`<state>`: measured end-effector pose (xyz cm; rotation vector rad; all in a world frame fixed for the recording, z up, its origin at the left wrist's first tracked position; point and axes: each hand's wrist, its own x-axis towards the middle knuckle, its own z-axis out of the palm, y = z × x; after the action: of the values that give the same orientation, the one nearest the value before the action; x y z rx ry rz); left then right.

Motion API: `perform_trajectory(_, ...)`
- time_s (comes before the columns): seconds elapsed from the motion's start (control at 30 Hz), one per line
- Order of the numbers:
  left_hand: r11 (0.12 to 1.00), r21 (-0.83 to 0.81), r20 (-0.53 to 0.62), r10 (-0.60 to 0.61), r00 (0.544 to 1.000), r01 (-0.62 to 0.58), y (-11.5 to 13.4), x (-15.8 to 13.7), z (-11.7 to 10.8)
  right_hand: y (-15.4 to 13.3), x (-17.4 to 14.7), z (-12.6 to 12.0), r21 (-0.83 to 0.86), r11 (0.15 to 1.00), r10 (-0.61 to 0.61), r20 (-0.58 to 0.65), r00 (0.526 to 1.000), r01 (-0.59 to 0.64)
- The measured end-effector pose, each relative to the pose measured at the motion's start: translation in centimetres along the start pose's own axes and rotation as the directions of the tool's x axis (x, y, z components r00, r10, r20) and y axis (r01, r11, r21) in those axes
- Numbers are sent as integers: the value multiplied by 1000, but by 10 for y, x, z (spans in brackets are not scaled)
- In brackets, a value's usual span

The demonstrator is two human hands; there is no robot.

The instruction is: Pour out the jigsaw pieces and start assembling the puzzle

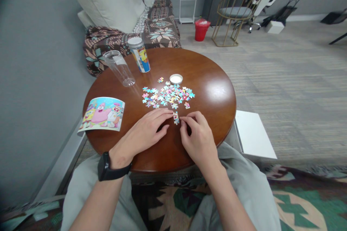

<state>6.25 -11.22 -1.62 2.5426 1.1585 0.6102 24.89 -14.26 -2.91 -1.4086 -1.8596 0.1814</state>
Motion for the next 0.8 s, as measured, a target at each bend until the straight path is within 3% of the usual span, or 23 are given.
perform_trajectory(0.17,1000,-6,-24,-21,999,21,0,0,-2,3,1,-1,22,998,57,-4,998,-56)
perform_trajectory(0.4,952,-7,-223,-300,927,307,-10,2,-9,7,3,-2,126,985,121,7,993,-121)
perform_trajectory(0.67,931,-195,-183,-345,921,310,-14,4,-13,7,5,2,189,974,133,-12,991,-128)
perform_trajectory(0.8,926,-206,-145,-347,926,315,-14,4,-13,6,5,3,206,970,143,-36,989,-132)
